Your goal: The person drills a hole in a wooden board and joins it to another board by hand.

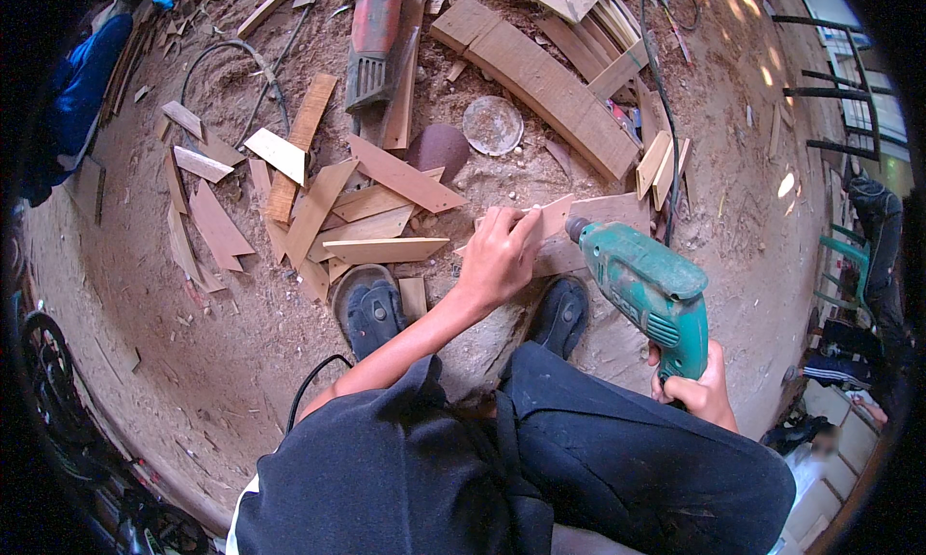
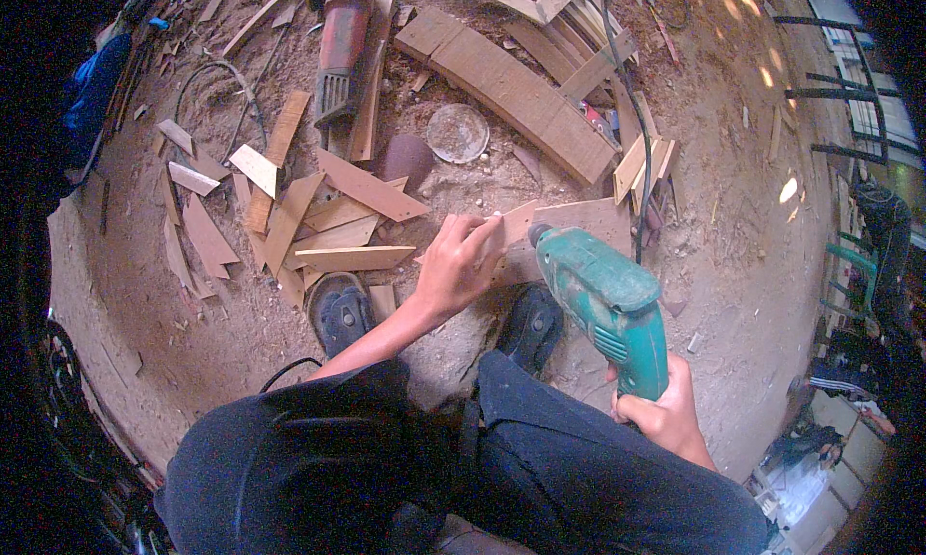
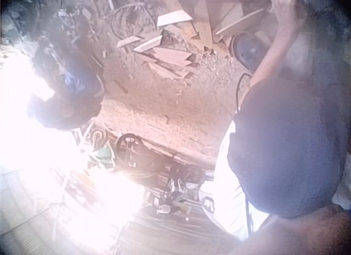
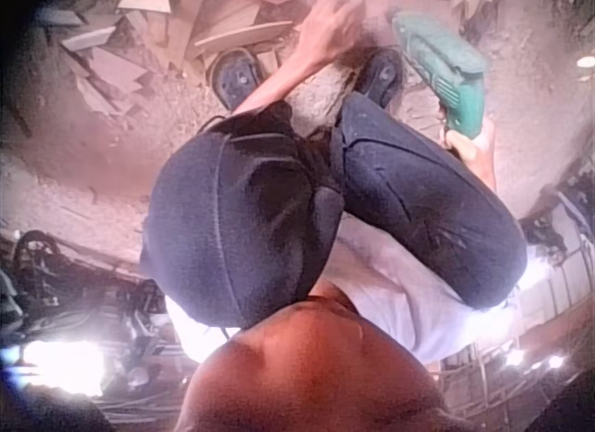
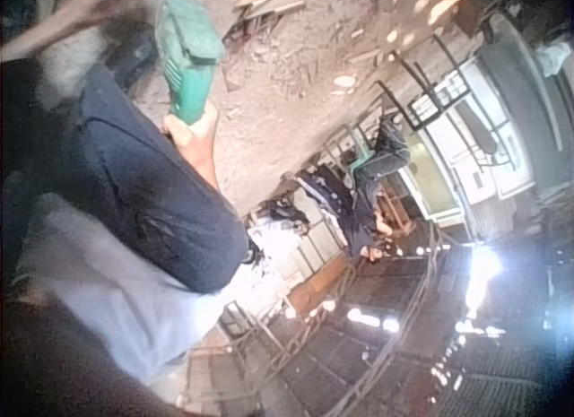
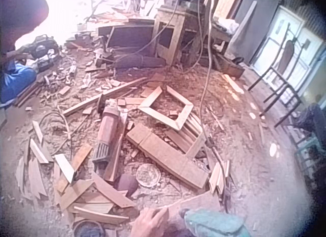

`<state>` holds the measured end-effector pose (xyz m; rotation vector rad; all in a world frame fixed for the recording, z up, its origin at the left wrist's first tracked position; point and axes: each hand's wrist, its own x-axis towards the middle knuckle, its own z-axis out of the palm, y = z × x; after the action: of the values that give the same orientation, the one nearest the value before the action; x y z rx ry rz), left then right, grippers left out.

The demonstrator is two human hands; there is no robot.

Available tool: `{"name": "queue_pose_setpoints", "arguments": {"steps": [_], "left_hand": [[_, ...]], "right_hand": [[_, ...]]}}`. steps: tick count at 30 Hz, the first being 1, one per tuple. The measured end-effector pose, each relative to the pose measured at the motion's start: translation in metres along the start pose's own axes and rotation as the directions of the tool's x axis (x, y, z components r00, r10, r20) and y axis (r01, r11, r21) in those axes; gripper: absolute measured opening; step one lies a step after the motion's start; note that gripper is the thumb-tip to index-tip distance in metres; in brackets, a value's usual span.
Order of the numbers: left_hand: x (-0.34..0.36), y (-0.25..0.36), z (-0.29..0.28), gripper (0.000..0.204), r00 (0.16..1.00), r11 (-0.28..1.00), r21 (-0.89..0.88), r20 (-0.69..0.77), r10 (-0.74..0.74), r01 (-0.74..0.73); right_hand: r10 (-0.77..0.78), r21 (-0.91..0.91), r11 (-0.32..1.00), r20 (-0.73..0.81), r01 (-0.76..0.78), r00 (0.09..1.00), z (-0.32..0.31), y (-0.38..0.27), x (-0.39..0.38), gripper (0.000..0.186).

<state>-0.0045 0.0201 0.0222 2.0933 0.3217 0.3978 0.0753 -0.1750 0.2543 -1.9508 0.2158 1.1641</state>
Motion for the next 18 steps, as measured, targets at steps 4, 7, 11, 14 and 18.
{"name": "queue_pose_setpoints", "arguments": {"steps": [4,7,11,14,18], "left_hand": [[0.0004,0.0010,-0.0006,0.047,1.000,1.000,0.000,-0.002,-0.019,0.019],[0.0004,0.0004,-0.0012,0.047,1.000,1.000,0.002,-0.001,-0.003,0.003],[0.0002,-0.0017,-0.0004,0.046,1.000,1.000,-0.007,-0.004,0.011,-0.011],[0.0009,-0.0008,-0.0013,0.046,1.000,1.000,-0.022,-0.008,0.015,-0.015],[0.0002,-0.0031,-0.0003,0.050,0.999,0.998,-0.035,0.010,0.051,-0.051]], "right_hand": [[-0.007,-0.011,1.000,-0.002,0.007,1.000,-0.0004,0.0012,0.0003,0.026],[0.000,-0.010,1.000,-0.001,0.000,1.000,0.0004,-0.0009,0.0000,0.025],[0.001,-0.006,1.000,-0.004,-0.001,1.000,0.0002,0.0001,0.0006,0.024],[0.016,-0.016,1.000,-0.007,-0.016,1.000,-0.0004,-0.0018,-0.0004,0.025],[0.005,-0.029,1.000,-0.044,-0.006,0.999,-0.0007,0.0002,-0.0014,0.028]]}}
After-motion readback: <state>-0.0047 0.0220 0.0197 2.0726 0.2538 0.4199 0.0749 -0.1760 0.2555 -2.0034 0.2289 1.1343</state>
